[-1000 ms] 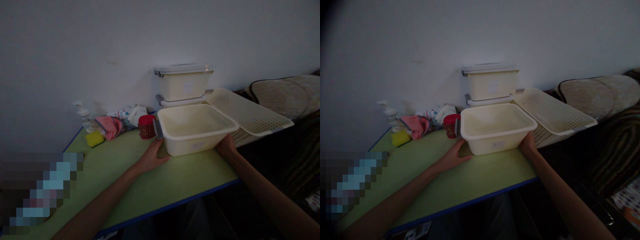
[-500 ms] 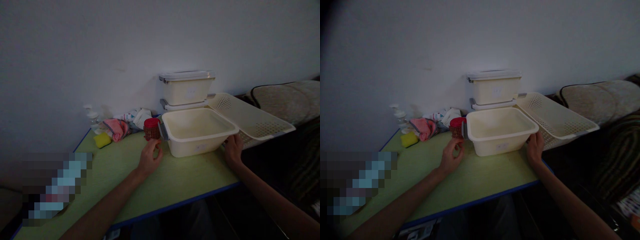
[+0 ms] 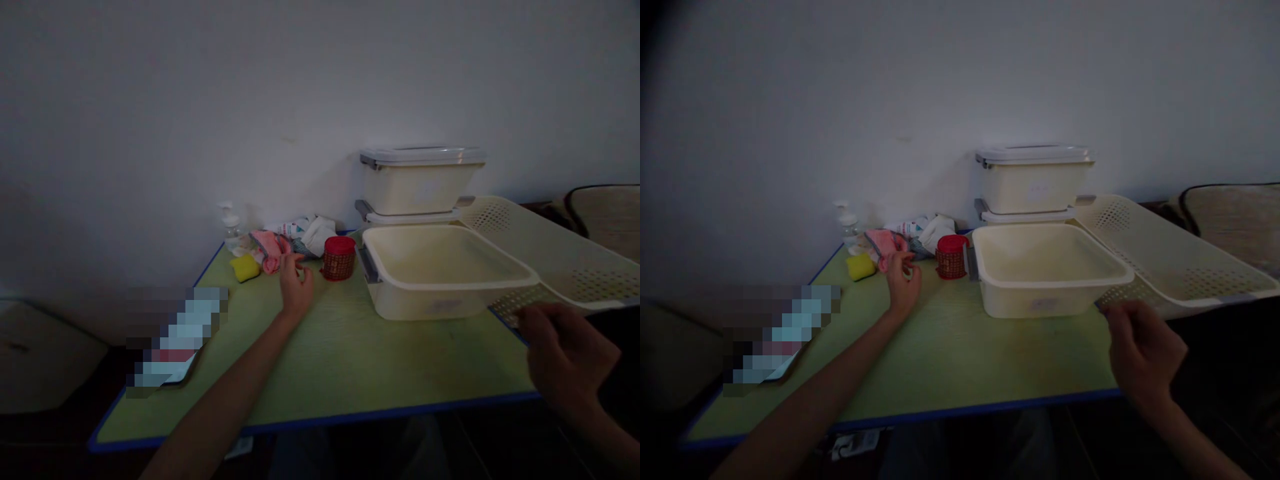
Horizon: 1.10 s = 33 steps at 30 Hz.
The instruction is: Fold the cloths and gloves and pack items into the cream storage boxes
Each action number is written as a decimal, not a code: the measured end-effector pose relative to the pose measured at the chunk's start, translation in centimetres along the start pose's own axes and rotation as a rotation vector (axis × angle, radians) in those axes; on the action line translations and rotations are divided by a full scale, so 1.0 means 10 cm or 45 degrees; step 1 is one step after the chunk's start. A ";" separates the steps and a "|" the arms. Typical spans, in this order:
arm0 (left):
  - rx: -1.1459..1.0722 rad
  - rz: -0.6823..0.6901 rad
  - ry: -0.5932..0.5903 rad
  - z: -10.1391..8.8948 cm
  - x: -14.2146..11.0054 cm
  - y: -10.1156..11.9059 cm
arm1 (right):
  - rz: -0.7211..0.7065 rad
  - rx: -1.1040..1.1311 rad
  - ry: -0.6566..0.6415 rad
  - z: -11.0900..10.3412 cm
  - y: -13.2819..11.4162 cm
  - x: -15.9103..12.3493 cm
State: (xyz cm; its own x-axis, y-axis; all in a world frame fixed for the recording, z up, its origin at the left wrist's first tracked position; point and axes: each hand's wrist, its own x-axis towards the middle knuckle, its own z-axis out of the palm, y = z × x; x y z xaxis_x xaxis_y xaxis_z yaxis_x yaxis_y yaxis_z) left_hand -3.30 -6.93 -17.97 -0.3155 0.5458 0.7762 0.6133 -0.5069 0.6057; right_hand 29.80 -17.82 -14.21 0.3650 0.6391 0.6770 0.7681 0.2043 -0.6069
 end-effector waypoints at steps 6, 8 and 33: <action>0.072 -0.146 0.201 -0.06 0.13 -0.20 | -1.140 0.221 -0.568 0.26 -0.97 -0.25; 0.091 -0.198 0.283 -0.09 0.15 -0.26 | -1.176 0.216 -0.738 0.48 -1.16 -0.31; 0.269 0.142 -0.567 0.19 0.30 -0.52 | -0.521 -0.065 -1.289 1.96 -1.41 -0.41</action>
State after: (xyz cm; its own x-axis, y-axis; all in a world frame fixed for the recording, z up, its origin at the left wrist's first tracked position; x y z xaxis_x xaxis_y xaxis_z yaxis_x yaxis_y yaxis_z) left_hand -6.04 -1.36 -19.09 0.0711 0.7510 0.6564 0.7734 -0.4571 0.4392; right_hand 7.18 -8.78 -16.62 -0.5069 0.8482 0.1534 0.7622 0.5242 -0.3798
